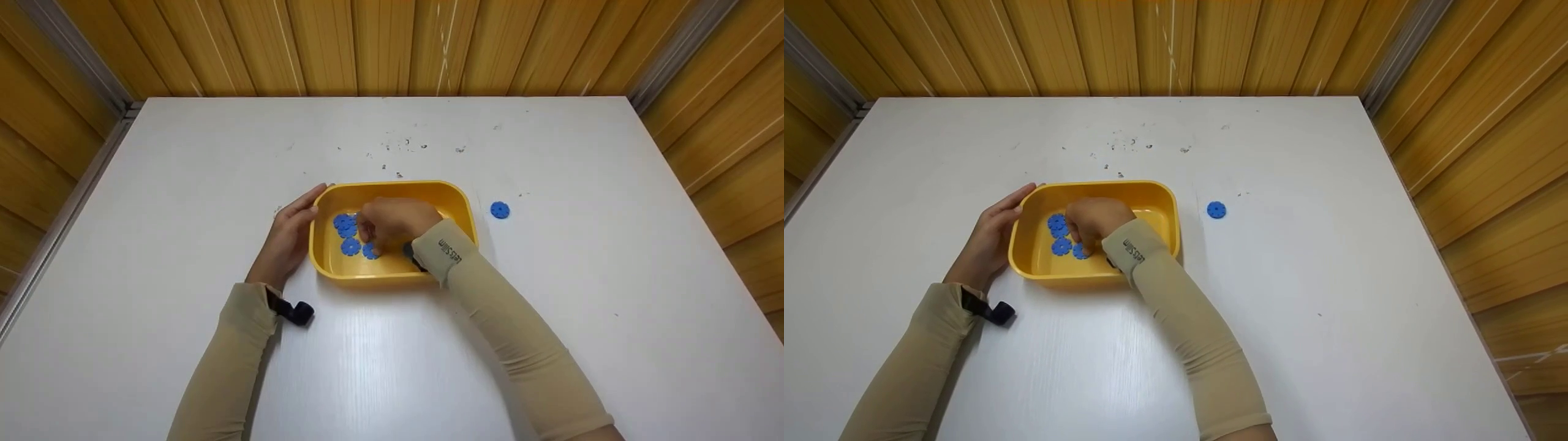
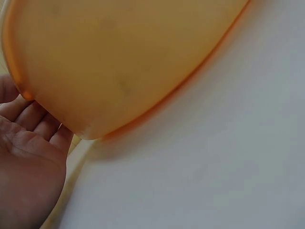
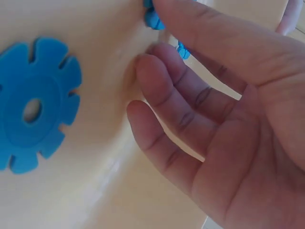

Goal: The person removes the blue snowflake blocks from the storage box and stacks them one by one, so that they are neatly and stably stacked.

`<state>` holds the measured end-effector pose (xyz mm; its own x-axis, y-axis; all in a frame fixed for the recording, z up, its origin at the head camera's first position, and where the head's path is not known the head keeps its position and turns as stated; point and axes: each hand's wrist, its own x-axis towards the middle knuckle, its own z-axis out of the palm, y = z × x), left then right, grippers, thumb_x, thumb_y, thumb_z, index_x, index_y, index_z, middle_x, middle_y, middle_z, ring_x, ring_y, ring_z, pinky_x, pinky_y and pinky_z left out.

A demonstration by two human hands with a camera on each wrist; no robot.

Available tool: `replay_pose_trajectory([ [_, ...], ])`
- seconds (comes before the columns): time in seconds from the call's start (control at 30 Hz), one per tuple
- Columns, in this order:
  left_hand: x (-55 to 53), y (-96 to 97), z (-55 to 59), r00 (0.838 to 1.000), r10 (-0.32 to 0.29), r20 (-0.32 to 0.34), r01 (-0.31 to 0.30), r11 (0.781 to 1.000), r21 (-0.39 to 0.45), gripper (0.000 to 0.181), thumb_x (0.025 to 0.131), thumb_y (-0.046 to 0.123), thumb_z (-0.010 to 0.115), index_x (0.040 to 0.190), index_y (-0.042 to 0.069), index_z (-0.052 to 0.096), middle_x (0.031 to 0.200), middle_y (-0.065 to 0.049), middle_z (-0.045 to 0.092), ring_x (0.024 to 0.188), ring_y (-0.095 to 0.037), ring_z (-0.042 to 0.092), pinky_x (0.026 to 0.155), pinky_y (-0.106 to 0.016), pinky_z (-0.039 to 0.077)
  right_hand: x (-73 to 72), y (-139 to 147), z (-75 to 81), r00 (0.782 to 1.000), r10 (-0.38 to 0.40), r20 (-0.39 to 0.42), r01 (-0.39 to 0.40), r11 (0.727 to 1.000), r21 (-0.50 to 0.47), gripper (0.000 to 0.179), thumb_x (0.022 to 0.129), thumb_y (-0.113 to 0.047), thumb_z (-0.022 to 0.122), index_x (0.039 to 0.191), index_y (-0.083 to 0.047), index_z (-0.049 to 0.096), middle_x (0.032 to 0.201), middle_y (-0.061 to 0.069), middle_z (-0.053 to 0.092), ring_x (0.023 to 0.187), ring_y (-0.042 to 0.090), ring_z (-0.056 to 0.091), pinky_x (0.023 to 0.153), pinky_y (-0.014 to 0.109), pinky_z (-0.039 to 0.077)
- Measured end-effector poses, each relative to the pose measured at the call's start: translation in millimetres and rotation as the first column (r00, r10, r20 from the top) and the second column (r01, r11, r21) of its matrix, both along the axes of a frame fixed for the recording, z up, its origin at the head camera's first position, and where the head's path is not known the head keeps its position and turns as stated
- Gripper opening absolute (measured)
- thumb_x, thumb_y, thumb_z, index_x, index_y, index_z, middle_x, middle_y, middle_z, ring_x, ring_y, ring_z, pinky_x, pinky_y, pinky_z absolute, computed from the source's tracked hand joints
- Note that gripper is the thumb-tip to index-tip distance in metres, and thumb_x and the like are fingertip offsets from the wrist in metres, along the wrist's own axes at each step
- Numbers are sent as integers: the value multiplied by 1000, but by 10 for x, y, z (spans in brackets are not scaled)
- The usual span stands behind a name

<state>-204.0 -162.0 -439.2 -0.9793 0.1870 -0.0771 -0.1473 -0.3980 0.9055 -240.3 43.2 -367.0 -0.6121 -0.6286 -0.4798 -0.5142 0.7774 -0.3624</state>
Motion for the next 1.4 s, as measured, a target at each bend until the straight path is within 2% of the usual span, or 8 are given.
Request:
replay_pose_trajectory([
  [0.27, -8, 10, 10, 1000, 2, -1, -2, 1000, -17, 49, 98, 5, 43, 147, 7, 39, 152, -5, 40, 144, -15, 31, 119, -31, 25, 22, 23, 38, 998, -61, 35, 60, 998, 15, 15, 84, -14, 74, 90, -15, 61, 86, 1, 57, 88, 19, 55, 73, 28, 44],
  [0.57, -19, 9, 8, 1000, 7, 12, -6, 1000, -9, 49, 97, 4, 44, 146, 7, 40, 152, -6, 40, 144, -15, 30, 119, -31, 25, -35, 50, 27, 999, -8, 51, 11, 998, -62, 10, 86, -8, 70, 92, -11, 63, 90, 3, 60, 87, 19, 55, 75, 26, 48],
  [0.87, -23, 14, 11, 1000, -3, 1, 3, 1000, -21, 51, 97, 4, 43, 148, 6, 37, 153, -4, 40, 143, -15, 32, 118, -31, 27, -62, 103, 33, 1000, 24, 11, -23, 993, -115, 9, 86, -3, 68, 90, -10, 66, 90, 3, 64, 81, 18, 55, 75, 25, 50],
  [1.1, -24, 15, 11, 1000, -3, 3, 3, 999, -37, 51, 97, 5, 43, 148, 7, 36, 153, -2, 39, 144, -13, 31, 119, -31, 26, -81, 175, 55, 999, -16, 43, 22, 988, -150, 9, 87, -3, 67, 91, -11, 67, 90, 3, 62, 83, 20, 55, 76, 26, 51],
  [1.4, -4, 3, 7, 1000, 1, 1, -1, 999, -44, 50, 98, 6, 43, 148, 8, 37, 153, -2, 39, 144, -12, 30, 119, -31, 25, -103, 258, 95, 998, -32, 55, 41, 984, -172, 8, 89, -6, 65, 95, -12, 67, 93, 3, 62, 87, 20, 55, 81, 28, 51],
])
